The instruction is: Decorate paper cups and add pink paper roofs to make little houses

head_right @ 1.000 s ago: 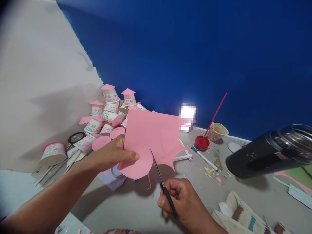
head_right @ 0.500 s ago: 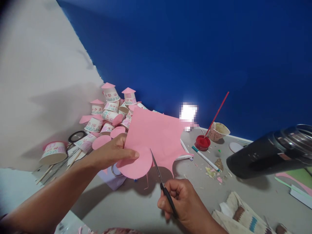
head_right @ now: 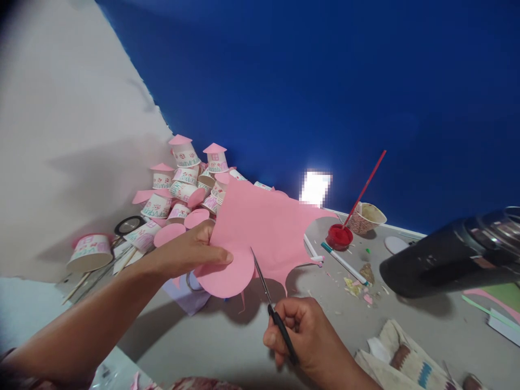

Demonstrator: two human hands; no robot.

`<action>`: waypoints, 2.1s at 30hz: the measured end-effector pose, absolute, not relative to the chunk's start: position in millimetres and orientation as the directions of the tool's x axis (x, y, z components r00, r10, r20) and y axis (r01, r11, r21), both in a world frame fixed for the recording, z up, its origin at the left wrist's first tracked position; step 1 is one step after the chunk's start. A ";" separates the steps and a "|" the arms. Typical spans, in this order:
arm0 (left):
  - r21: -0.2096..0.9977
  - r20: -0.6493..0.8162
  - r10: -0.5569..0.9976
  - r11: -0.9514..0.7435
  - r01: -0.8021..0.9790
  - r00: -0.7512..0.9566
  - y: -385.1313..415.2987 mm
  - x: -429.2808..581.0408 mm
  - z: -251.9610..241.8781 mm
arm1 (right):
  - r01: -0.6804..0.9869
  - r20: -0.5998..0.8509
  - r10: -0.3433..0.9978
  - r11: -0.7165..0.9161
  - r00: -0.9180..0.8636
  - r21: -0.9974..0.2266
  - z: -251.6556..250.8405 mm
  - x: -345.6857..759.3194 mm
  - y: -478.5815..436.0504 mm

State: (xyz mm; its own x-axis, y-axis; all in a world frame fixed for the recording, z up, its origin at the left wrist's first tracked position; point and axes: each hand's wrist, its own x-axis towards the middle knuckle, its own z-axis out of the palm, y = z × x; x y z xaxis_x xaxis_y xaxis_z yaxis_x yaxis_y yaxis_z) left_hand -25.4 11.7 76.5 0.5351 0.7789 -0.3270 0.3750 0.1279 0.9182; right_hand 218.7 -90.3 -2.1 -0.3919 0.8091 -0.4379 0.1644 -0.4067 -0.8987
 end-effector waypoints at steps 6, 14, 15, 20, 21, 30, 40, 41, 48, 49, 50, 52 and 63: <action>0.897 -0.346 0.788 0.118 0.426 0.509 14.5 -23.2 79.2 | 0.157 -0.449 0.804 -0.422 -0.390 -0.893 -3.0 219.1 -89.1; 0.870 -0.375 0.797 0.125 0.478 0.474 19.5 -26.9 75.7 | 0.170 -0.455 0.808 -0.422 -0.374 -0.890 0.3 218.4 -88.1; 0.865 -0.378 0.797 0.123 0.486 0.471 19.8 -26.1 77.2 | 0.176 -0.459 0.806 -0.424 -0.374 -0.888 1.0 218.6 -87.7; 0.865 -0.381 0.773 0.104 0.492 0.507 21.5 -18.9 87.3 | 0.184 -0.467 0.795 -0.430 -0.387 -0.884 1.1 220.3 -85.7; 0.866 -0.379 0.772 0.101 0.490 0.510 22.2 -17.7 88.3 | 0.187 -0.468 0.794 -0.429 -0.389 -0.884 0.7 220.8 -85.6; 0.838 -0.417 0.780 0.130 0.531 0.467 27.3 -13.6 87.2 | 0.186 -0.471 0.793 -0.433 -0.387 -0.882 -1.7 222.8 -85.6; 0.818 -0.453 0.754 0.140 0.558 0.476 32.4 -16.1 86.0 | 0.191 -0.458 0.794 -0.417 -0.400 -0.889 -5.1 225.0 -85.5; 0.816 -0.455 0.755 0.142 0.560 0.472 32.8 -16.6 85.2 | 0.188 -0.455 0.795 -0.414 -0.402 -0.890 -5.4 225.1 -85.4; 0.815 -0.457 0.770 0.160 0.557 0.446 33.2 -17.2 85.6 | 0.189 -0.447 0.791 -0.406 -0.417 -0.894 -5.7 225.9 -85.2; 0.811 -0.465 0.763 0.164 0.562 0.448 33.1 -16.8 86.5 | 0.195 -0.447 0.790 -0.402 -0.420 -0.895 -5.6 226.1 -85.1; 0.803 -0.478 0.755 0.168 0.572 0.449 32.8 -16.2 87.6 | 0.201 -0.449 0.788 -0.402 -0.421 -0.893 -5.6 226.3 -85.1; 0.781 -0.503 0.743 0.172 0.600 0.442 32.3 -14.9 89.5 | 0.209 -0.459 0.784 -0.408 -0.418 -0.889 -5.7 226.5 -85.0; 0.803 -0.482 0.766 0.194 0.563 0.424 32.3 -11.1 88.3 | 0.177 -0.449 0.787 -0.414 -0.422 -0.893 -8.6 227.0 -85.0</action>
State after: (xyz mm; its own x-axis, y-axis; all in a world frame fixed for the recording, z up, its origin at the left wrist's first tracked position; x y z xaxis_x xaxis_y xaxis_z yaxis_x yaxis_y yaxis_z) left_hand -11.1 32.3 88.3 0.4242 0.7665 -0.4822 0.5633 0.1936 0.8033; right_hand 227.0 -85.0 -8.6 -0.4222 0.7874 -0.4491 0.1768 -0.4145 -0.8927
